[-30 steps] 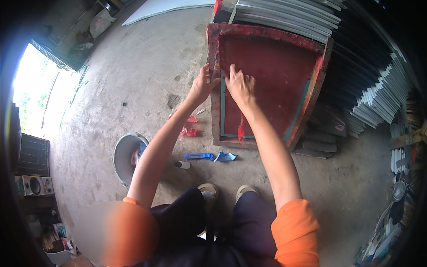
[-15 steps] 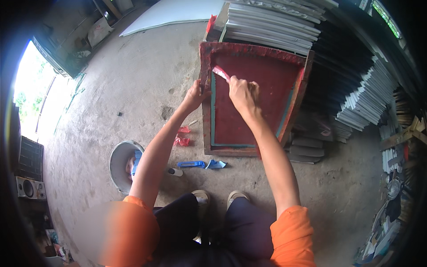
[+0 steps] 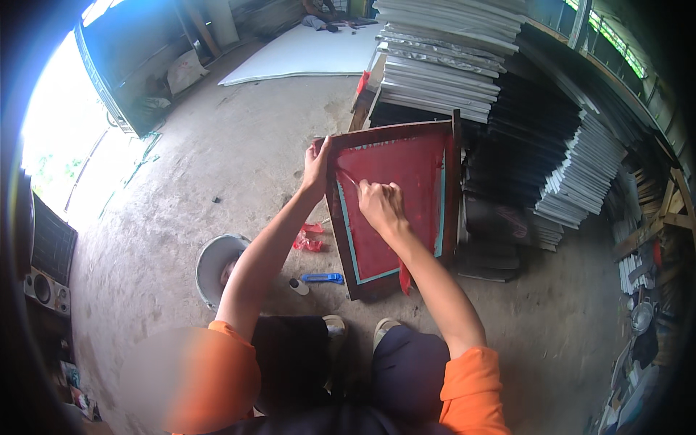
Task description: The person picks up a red printing frame and places it on a stack of white boards. They retrieve a bucket containing cleaning supplies, take out a blue cloth, and wipe the surface of the red frame. The person proceeds to peel off strips of red tape from the frame's edges and uses a blue plastic scraper to remove residue from the surface.
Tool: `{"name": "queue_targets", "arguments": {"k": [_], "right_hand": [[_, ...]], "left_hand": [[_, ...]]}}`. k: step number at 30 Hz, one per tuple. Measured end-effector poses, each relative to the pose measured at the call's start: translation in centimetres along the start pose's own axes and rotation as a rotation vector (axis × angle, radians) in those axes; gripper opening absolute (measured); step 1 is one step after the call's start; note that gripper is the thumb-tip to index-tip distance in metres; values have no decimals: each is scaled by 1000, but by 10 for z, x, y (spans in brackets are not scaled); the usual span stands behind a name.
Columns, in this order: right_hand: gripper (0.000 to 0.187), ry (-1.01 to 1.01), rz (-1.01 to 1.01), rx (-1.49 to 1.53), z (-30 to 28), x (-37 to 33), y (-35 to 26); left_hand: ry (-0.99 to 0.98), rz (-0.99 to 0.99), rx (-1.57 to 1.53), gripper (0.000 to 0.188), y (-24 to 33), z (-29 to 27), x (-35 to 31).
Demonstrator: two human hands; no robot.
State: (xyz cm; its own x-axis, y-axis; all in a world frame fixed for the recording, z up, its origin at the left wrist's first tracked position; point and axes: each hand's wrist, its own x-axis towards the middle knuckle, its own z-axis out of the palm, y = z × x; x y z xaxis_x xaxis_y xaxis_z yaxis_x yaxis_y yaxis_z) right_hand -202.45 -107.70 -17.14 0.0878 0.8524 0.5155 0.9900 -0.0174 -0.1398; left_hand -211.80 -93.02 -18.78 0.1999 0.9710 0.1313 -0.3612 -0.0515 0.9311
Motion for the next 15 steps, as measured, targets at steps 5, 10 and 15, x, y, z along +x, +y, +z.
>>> {"name": "queue_targets", "arguments": {"k": [5, 10, 15], "right_hand": [[20, 58, 1, -7, -24, -7, 3], [20, 90, 39, -16, -43, -13, 13], [20, 22, 41, -41, -44, -27, 21]], "left_hand": [[-14, -7, -115, 28, 20, 28, -19], [-206, 95, 12, 31, 30, 44, -21], [-178, 49, 67, 33, 30, 52, -23]]}}
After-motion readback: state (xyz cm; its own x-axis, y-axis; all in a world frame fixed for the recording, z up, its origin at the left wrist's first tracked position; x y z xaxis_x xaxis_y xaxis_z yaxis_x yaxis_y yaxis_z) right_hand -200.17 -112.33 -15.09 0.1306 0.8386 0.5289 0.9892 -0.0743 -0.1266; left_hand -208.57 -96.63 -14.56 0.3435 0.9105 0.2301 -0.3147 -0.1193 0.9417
